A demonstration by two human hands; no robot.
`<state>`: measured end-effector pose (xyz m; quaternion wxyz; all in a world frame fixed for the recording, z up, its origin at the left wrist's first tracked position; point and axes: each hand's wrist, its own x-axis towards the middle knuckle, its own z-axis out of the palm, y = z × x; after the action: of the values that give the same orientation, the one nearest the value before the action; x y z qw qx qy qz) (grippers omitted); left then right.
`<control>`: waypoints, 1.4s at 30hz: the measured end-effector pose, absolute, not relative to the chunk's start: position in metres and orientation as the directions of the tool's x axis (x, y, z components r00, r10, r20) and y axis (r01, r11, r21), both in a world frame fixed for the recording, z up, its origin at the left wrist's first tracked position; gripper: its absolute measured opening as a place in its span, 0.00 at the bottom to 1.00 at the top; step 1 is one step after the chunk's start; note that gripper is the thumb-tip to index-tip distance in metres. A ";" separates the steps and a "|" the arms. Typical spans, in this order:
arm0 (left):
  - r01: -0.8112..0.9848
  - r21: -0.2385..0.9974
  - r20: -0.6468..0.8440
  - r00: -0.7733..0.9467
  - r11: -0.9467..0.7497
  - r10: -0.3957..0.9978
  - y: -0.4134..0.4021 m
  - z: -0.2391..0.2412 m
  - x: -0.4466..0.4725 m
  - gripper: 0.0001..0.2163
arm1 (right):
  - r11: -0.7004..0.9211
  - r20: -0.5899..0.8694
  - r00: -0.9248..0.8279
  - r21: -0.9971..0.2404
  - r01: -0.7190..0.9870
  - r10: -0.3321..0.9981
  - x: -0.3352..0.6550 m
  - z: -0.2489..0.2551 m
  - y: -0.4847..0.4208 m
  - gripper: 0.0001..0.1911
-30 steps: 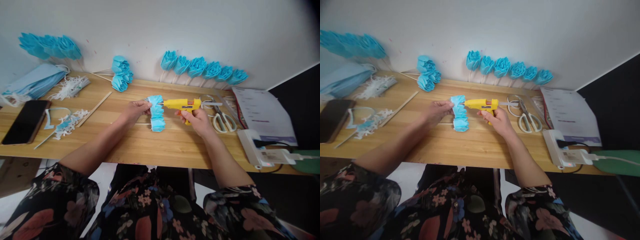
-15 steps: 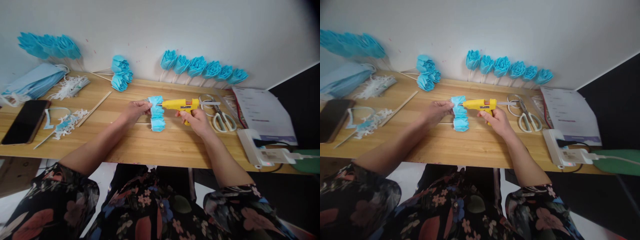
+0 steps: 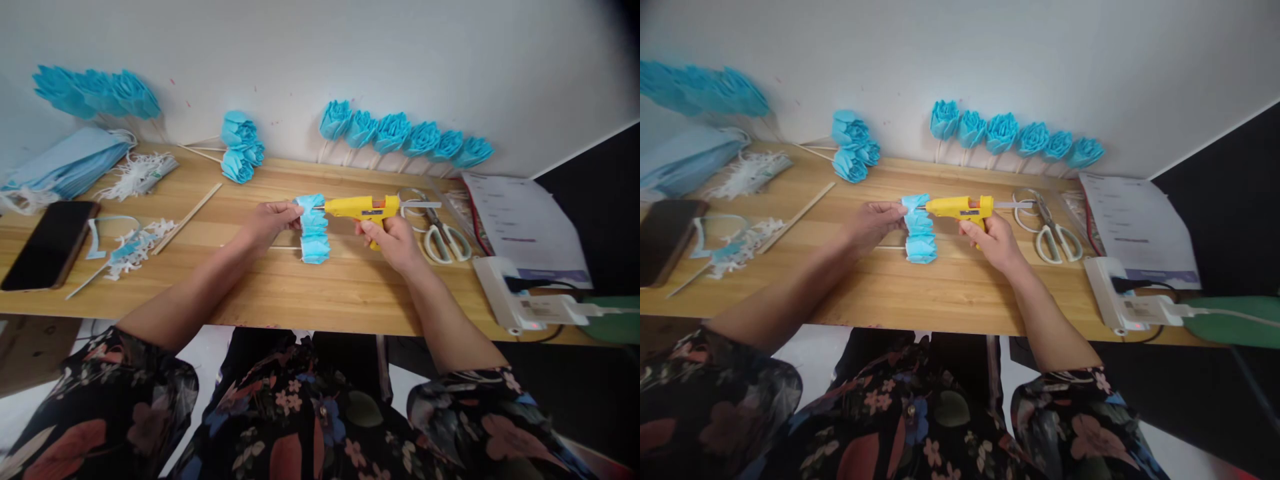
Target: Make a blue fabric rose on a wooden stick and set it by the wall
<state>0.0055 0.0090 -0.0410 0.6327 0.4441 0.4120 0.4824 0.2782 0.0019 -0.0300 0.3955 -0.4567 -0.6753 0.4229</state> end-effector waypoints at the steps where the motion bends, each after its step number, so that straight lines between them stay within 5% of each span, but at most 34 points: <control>1: -0.247 0.959 -0.092 0.194 0.139 0.977 0.009 -0.041 0.005 0.11 | 0.225 0.147 -0.267 -0.931 0.288 0.952 0.278 -0.030 0.002 0.20; 11: -0.238 0.962 -0.094 0.179 0.135 0.979 0.010 -0.043 0.005 0.11 | 0.427 0.312 -0.297 -0.743 0.515 0.902 0.276 -0.020 -0.005 0.11; 15: -0.241 0.964 -0.079 0.154 0.115 0.985 0.011 -0.045 0.004 0.10 | 0.484 0.359 -0.331 -0.724 0.492 0.873 0.282 -0.017 -0.004 0.17; 25: -0.252 0.964 -0.042 0.171 0.085 0.984 0.010 -0.044 0.004 0.12 | 0.050 0.070 0.025 -0.884 0.465 0.997 0.305 -0.050 0.031 0.25; 28: -0.243 0.965 -0.053 0.175 0.096 0.983 0.009 -0.042 0.005 0.12 | 0.114 0.114 -0.035 -0.812 0.573 0.993 0.308 -0.050 0.033 0.29; 33: -0.250 0.962 -0.069 0.175 0.112 0.982 0.011 -0.043 0.004 0.14 | 0.261 0.398 -0.043 -0.512 0.818 0.917 0.315 -0.024 0.017 0.33; 36: -0.263 0.958 -0.063 0.184 0.111 0.981 0.011 -0.043 0.004 0.13 | 0.286 0.502 0.002 -0.496 0.820 0.865 0.309 -0.003 0.005 0.29; 42: -0.217 0.971 -0.056 0.187 0.097 0.981 0.008 -0.040 0.004 0.12 | 0.477 0.343 -0.332 -0.617 0.626 0.879 0.264 0.014 0.011 0.08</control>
<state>0.0043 0.0077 -0.0399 0.6153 0.4635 0.4120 0.4867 0.2643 0.0114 0.0139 0.3302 -0.4744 -0.7933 0.1912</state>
